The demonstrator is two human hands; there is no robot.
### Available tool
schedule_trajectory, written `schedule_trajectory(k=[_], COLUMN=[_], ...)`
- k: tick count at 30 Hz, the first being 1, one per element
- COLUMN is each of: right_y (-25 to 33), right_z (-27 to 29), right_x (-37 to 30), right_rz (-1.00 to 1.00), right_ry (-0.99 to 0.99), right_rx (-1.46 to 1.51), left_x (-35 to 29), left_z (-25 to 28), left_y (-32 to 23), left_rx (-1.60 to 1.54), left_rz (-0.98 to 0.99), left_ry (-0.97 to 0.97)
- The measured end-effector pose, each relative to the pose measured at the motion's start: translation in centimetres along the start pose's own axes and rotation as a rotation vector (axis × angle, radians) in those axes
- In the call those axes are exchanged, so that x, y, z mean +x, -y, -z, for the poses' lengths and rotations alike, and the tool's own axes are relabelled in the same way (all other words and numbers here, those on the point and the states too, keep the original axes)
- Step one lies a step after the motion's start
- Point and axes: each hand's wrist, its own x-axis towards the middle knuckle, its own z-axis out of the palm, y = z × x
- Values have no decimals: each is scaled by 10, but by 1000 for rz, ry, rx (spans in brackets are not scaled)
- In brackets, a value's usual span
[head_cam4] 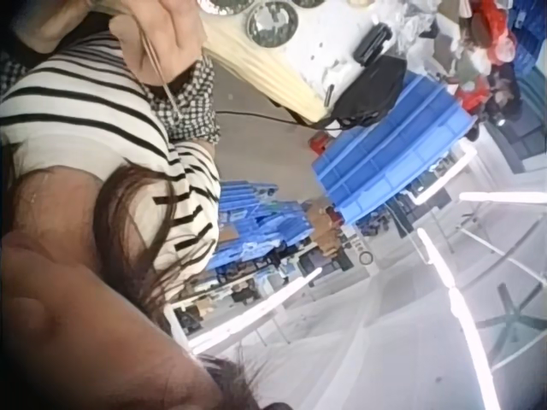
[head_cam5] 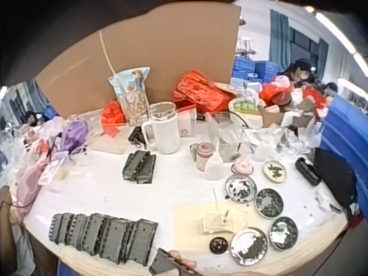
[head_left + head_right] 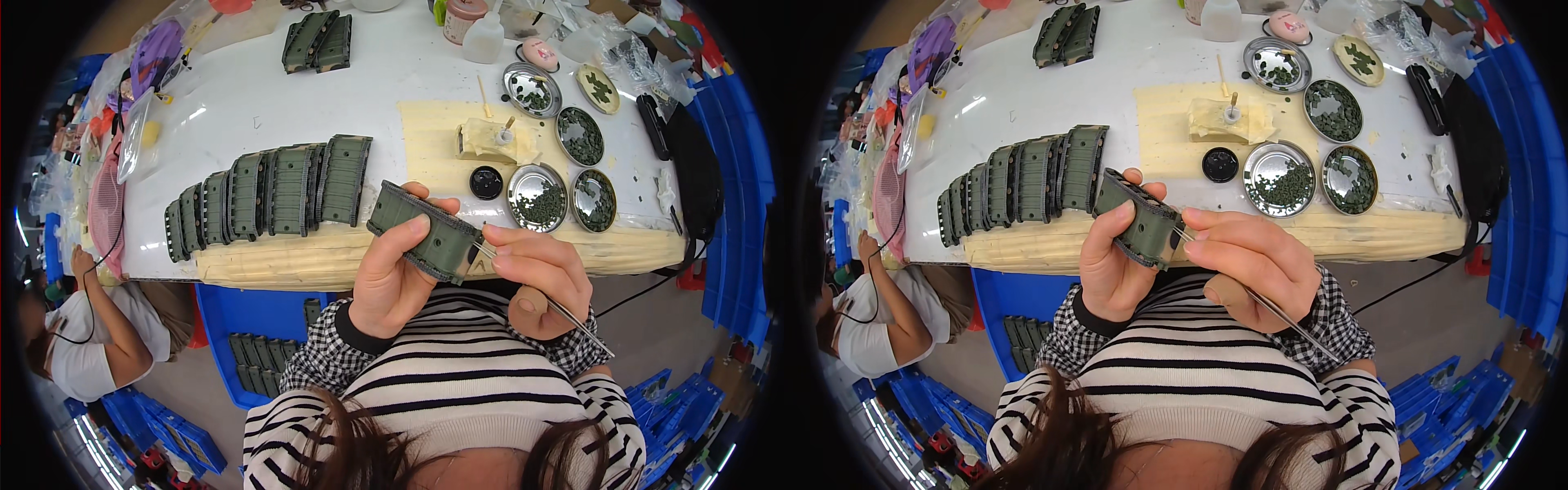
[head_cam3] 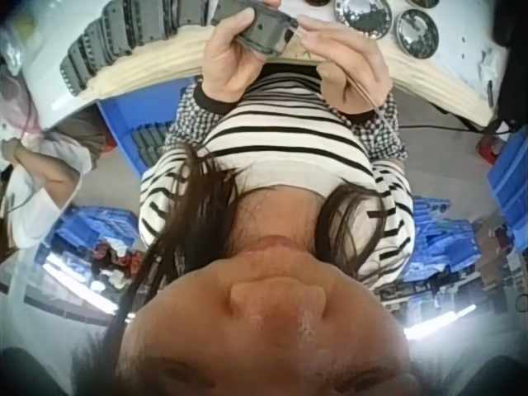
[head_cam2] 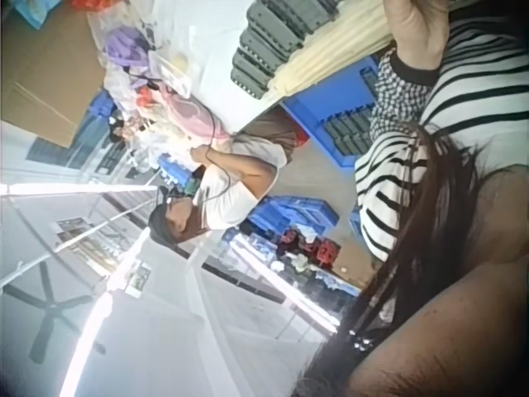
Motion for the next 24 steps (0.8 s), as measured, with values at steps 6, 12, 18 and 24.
schedule_trajectory(k=[6,12,18,24], right_y=[-3,-7,-9,-10], right_z=[-4,-11,-13,-13], right_x=[-3,-6,-7,-7], right_rz=[47,74,92,96], right_ry=[-45,-113,-126,-119], right_rx=[-49,-75,-68,-39], left_x=[0,1,1,0], left_z=[-1,-1,2,1], left_y=[2,6,6,5], left_rx=[22,-15,-35,-56], left_rz=[-22,-35,-36,-23], left_ry=[30,15,56,53])
